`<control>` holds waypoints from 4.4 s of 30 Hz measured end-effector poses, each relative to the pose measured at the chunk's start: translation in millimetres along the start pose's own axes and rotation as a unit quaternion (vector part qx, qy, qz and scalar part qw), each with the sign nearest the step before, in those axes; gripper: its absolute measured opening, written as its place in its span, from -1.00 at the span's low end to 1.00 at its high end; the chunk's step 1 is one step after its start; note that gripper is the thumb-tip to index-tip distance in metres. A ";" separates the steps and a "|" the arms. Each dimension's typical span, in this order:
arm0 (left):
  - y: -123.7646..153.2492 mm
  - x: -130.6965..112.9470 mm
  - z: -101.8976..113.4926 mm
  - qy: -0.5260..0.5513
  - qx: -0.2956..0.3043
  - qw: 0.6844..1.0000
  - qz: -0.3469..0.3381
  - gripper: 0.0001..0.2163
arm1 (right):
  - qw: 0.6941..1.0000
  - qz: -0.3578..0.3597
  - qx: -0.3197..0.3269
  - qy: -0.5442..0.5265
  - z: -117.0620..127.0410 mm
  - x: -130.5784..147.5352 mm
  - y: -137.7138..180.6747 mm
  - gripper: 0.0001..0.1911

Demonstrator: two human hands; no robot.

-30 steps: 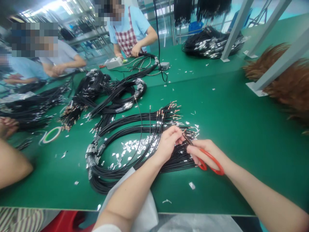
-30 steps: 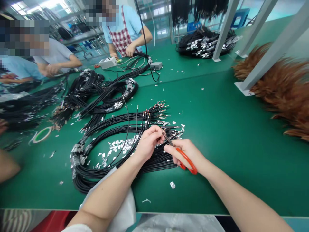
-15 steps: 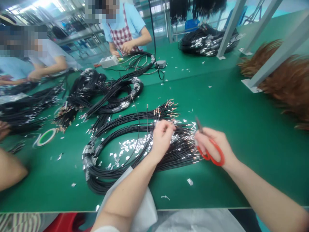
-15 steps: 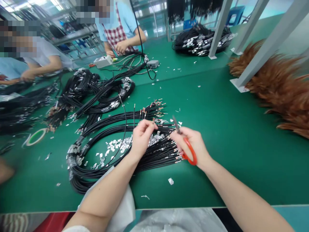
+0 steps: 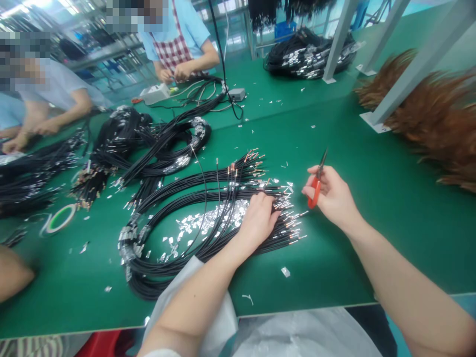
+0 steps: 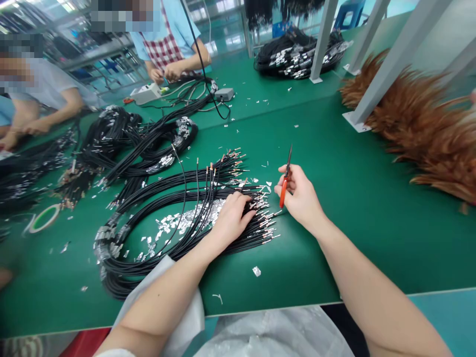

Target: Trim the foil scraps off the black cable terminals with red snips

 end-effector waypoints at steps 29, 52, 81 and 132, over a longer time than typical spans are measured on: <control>-2.4 -3.6 39.9 0.564 0.113 0.815 0.067 -0.77 | 0.980 0.011 0.106 -0.167 -43.0 20.8 -4.6 -0.76; 0.5 -6.8 37.2 0.657 0.085 0.741 0.113 -0.72 | 0.980 0.029 0.017 -0.194 -57.4 14.0 6.9 -0.80; -2.8 0.9 42.7 0.729 0.176 0.662 0.002 -0.72 | 0.900 0.228 0.115 0.354 -40.2 14.2 9.5 -0.73; 0.6 -9.1 38.9 0.580 -0.035 0.809 0.089 -0.75 | 0.996 0.078 0.012 -0.038 -49.9 23.8 13.8 -0.84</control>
Point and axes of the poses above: each hand's wrist, its own y-axis away from the middle knuckle, its own z-axis out of the back of the hand, x = y × z, the point moved 2 cm from there along -y, towards the middle knuckle, and after that the axes turned 11 degrees about x, right-handed, at the moved point
